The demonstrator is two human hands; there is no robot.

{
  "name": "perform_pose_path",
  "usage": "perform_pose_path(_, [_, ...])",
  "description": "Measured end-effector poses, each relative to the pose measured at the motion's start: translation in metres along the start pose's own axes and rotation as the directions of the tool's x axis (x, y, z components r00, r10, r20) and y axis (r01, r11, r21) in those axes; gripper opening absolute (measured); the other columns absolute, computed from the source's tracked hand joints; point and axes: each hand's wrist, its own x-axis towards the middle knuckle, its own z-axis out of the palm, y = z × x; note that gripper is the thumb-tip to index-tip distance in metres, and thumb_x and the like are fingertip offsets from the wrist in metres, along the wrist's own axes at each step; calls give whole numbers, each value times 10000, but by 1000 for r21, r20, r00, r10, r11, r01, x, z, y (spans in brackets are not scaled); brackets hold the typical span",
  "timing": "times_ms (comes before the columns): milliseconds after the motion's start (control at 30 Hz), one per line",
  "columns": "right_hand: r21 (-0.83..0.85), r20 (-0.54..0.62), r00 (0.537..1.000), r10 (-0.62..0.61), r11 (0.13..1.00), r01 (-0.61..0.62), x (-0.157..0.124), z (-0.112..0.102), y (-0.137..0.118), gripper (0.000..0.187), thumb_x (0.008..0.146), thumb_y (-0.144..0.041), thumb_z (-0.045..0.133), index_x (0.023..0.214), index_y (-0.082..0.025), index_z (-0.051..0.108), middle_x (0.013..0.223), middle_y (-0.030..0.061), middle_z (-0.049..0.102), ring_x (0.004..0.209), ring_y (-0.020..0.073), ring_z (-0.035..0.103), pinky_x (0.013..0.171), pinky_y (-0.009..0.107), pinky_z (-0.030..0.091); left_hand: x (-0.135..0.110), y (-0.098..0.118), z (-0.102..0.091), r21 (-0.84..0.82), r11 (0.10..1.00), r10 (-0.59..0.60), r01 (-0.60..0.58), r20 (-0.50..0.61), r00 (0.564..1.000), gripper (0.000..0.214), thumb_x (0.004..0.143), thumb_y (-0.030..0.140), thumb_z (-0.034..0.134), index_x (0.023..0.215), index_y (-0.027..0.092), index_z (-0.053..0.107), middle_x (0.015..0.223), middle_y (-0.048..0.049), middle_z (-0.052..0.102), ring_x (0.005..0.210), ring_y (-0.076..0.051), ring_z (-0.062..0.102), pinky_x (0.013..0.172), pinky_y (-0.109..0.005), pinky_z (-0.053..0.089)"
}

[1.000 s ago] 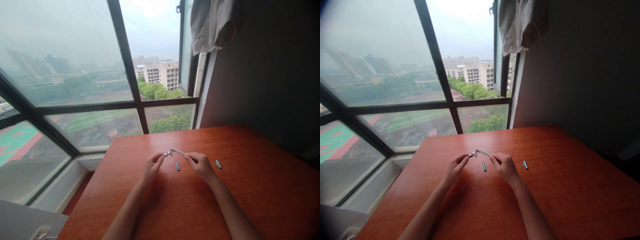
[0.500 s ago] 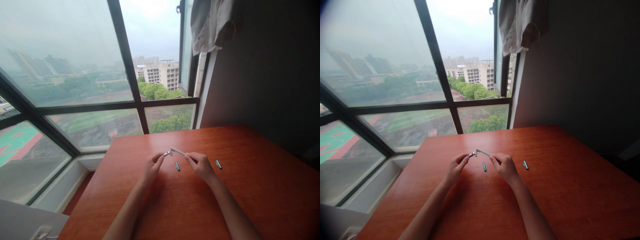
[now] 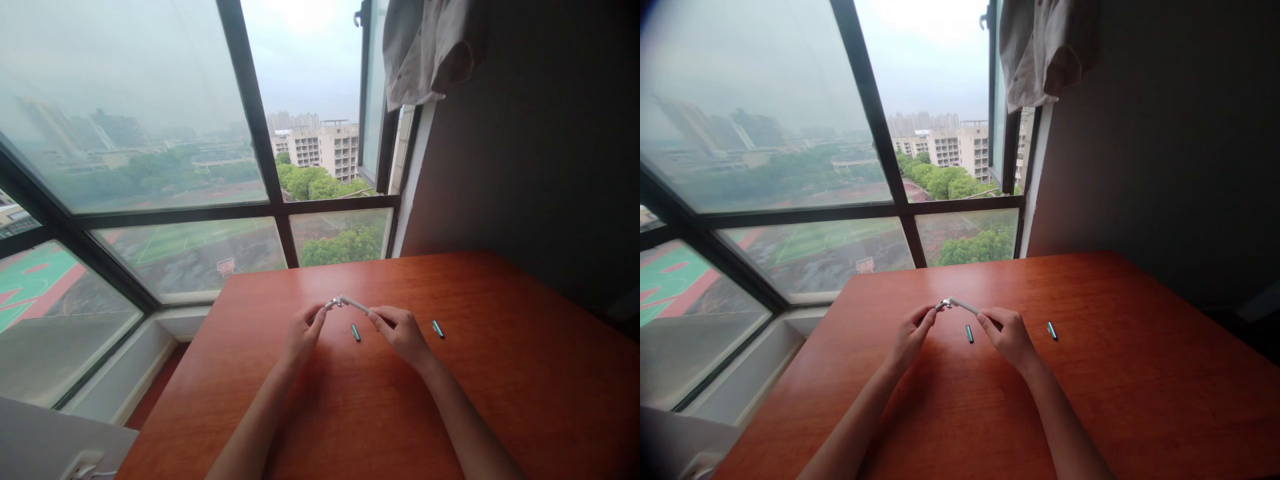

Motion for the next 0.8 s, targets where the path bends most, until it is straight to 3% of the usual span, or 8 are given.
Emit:
perform_pose_path(233, [18,28,999,-15,1000,15,0,0,0,329,907,-373,463,861,-163,712,700,51,674,631,171,582,584,257,429,0,-3,2,29,1000,-11,11,-18,1000,379,852,407,495,999,135,714,645,-4,581,528,-112,410,502,-211,309])
perform_pose_path(800, [-25,0,999,-47,999,47,0,1,1,288,903,-351,488,902,-176,716,786,74,702,686,188,613,615,266,449,0,-4,4,23,1000,4,-4,-32,999,374,854,398,506,1031,135,704,684,-10,573,584,-118,425,531,-207,337])
